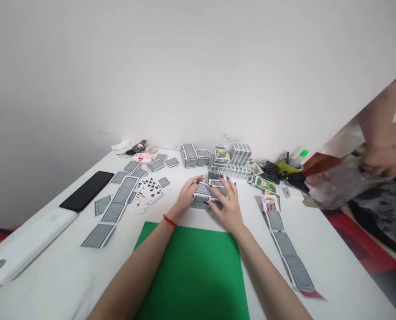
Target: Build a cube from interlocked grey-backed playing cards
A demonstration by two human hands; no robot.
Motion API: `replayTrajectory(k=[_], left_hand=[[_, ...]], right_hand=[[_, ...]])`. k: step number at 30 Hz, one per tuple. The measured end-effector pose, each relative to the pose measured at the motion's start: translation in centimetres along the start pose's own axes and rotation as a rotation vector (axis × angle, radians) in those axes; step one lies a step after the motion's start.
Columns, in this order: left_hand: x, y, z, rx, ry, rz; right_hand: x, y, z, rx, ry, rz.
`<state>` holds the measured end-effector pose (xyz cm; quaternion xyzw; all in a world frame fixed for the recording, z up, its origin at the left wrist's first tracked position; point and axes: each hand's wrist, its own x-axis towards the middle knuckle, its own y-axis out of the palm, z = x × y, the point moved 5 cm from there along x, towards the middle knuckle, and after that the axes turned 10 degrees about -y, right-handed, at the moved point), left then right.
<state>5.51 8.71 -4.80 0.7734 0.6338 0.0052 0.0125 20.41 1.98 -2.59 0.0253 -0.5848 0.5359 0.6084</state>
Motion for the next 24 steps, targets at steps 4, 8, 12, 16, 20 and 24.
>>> replayTrajectory(k=[4,8,12,16,20,24], left_hand=[[0.0,0.0,-0.1,0.003,0.045,0.050],[0.1,0.0,0.1,0.005,0.051,0.068],[0.0,0.2,0.2,0.018,0.059,0.049],[-0.2,0.2,0.2,0.015,0.084,0.051],[-0.3,0.2,0.3,-0.033,0.097,0.088],[-0.3,0.5,0.5,-0.097,0.080,0.087]], right_hand=[[0.8,1.2,2.8,-0.031,-0.175,0.099],[0.6,2.1,3.7,-0.045,-0.149,0.081],[0.4,2.5,4.2,-0.066,-0.133,0.042],[0.2,2.9,4.7,-0.125,-0.170,0.042],[-0.1,3.4,5.0,-0.138,-0.205,0.062],[-0.3,4.0,5.3,-0.204,-0.225,0.042]])
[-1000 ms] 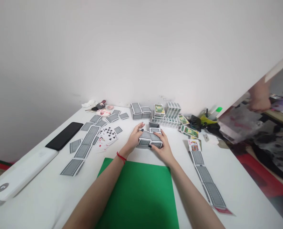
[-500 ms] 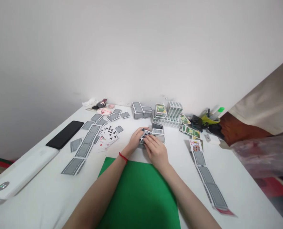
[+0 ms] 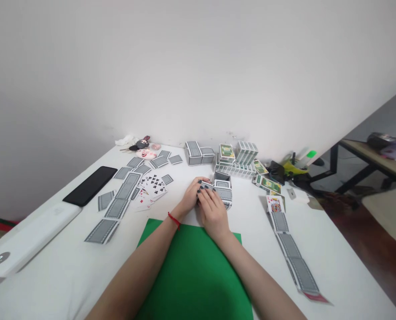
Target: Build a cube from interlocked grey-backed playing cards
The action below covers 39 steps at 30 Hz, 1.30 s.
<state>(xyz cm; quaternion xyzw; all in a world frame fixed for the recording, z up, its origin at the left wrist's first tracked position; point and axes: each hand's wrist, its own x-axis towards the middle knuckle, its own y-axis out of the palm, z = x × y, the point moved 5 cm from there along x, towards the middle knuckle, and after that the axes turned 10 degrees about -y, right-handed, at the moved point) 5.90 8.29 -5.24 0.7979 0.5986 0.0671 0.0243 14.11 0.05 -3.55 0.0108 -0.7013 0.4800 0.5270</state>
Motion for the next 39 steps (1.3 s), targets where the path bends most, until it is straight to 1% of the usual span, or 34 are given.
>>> replayTrajectory(k=[2,5,9,13,17,21,24,29,31,32,34,35,36,37,38,39], left_hand=[[0.1,0.1,0.5,-0.039,-0.045,-0.018],[0.2,0.3,1.3,-0.121,-0.116,-0.013],[0.1,0.2,1.5,-0.169,-0.116,0.000],[-0.1,-0.2,0.9,-0.089,-0.110,0.043],[-0.2,-0.6,0.2,0.097,-0.045,0.013],[0.0,-0.5,0.2,0.151,-0.029,0.000],[0.1,-0.3,0.3,0.161,-0.024,-0.005],[0.3,-0.4,0.6,0.161,-0.004,0.005],[0.3,-0.7,0.6,0.122,-0.017,0.067],[0.2,-0.9,0.6,0.094,-0.034,0.127],[-0.3,-1.0,0.4,0.063,-0.079,0.285],[-0.7,-1.0,0.4,0.086,-0.095,0.358],[-1.0,-1.0,0.3,0.144,-0.099,0.406],[-1.3,-1.0,0.3,0.231,-0.092,0.420],[-1.5,-1.0,0.4,0.331,-0.071,0.398],[-1.6,-1.1,0.5,0.434,-0.042,0.346]], right_hand=[[0.0,0.2,0.2,-0.054,-0.008,-0.018],[0.0,0.4,0.7,-0.124,-0.036,-0.021],[0.0,0.7,0.9,-0.170,-0.051,0.014],[0.0,0.7,0.8,-0.169,-0.040,0.001],[0.1,0.2,0.1,-0.087,-0.010,-0.053],[0.4,-0.5,-0.6,-0.038,0.029,-0.082],[0.9,-0.8,-0.6,-0.045,0.050,-0.056],[1.7,-0.9,-0.3,-0.083,0.083,0.035],[1.8,-1.0,-0.4,-0.087,0.089,0.053],[1.8,-1.0,-0.5,-0.081,0.096,0.063],[1.8,-1.2,-0.8,-0.053,0.113,0.092],[1.8,-1.3,-0.9,-0.032,0.119,0.113],[1.9,-1.4,-1.1,-0.013,0.124,0.132],[2.0,-1.5,-1.2,0.003,0.126,0.147],[2.1,-1.6,-1.3,0.014,0.124,0.158],[2.2,-1.7,-1.3,0.020,0.119,0.167]])
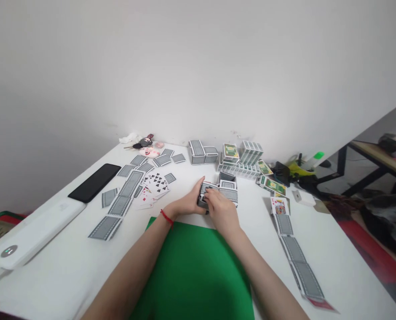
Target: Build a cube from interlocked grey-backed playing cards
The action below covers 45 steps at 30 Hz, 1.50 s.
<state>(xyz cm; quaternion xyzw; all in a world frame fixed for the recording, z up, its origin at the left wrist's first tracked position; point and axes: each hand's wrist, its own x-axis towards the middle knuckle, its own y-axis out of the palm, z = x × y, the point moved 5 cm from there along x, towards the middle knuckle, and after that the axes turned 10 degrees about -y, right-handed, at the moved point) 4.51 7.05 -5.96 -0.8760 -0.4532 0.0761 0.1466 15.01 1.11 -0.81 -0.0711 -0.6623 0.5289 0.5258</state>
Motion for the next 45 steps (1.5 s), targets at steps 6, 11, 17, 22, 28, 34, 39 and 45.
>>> replayTrajectory(k=[6,11,17,22,28,34,39,45], left_hand=[[0.3,0.6,0.4,0.401,0.026,-0.252],[0.1,0.4,0.2,0.488,0.048,-0.268],[0.2,0.3,0.2,0.459,0.057,-0.295],[0.6,0.3,0.3,0.503,0.067,-0.321],[0.8,0.4,0.4,0.553,0.077,-0.324],[0.5,0.5,0.0,0.554,0.126,-0.316],[0.3,0.5,-0.3,0.564,0.122,-0.314],[0.4,0.6,0.0,0.541,0.091,-0.325]], right_hand=[[0.0,0.0,0.1,-0.049,-0.045,0.053],[-0.5,0.3,0.3,-0.108,-0.076,-0.011],[-0.7,0.6,0.9,-0.156,-0.115,-0.070],[-0.1,0.1,1.1,-0.179,-0.141,0.015],[0.9,-0.4,0.5,-0.153,-0.159,0.215],[0.8,0.1,0.6,-0.186,-0.191,0.159],[0.1,0.3,0.8,-0.201,-0.235,0.111],[-0.5,0.3,1.5,-0.190,-0.215,0.181]])
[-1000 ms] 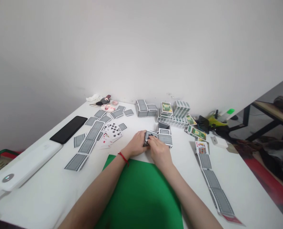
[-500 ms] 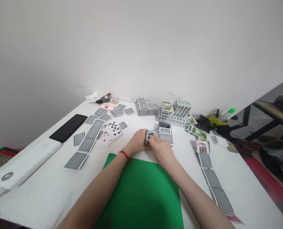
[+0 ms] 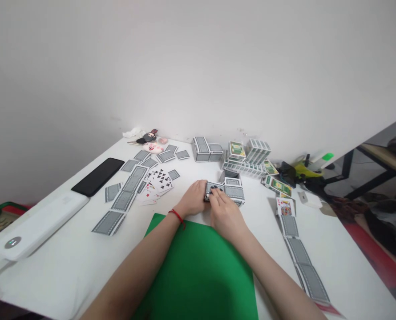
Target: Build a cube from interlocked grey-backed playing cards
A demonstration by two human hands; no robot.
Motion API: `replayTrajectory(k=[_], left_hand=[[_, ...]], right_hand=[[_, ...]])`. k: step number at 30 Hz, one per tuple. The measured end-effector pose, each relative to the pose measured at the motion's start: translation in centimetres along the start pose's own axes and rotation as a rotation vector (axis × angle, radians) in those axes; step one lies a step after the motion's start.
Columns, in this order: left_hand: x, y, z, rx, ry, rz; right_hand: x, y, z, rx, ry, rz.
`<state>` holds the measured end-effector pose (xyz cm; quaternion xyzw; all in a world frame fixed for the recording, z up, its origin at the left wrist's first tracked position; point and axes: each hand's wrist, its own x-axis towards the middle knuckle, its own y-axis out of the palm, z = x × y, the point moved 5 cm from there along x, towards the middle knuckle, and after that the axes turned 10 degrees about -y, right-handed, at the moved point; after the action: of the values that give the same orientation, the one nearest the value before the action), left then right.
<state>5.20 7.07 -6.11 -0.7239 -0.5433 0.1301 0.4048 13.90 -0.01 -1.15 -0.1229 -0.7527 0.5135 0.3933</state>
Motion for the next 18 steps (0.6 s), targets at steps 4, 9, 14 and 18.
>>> replayTrajectory(k=[4,9,14,18], left_hand=[[0.0,0.0,0.0,-0.003,-0.007,-0.006],[0.1,-0.3,-0.1,-0.039,-0.023,0.015],[0.4,-0.7,-0.3,-0.095,-0.026,0.029],[0.5,-0.5,-0.2,-0.067,-0.012,0.047]], right_hand=[[-0.3,0.5,0.6,-0.023,-0.011,-0.018],[-1.0,0.5,-0.6,0.114,0.027,-0.129],[-0.3,-0.5,-3.9,0.292,0.140,-0.057],[1.1,-0.5,-6.0,0.306,0.155,0.150]])
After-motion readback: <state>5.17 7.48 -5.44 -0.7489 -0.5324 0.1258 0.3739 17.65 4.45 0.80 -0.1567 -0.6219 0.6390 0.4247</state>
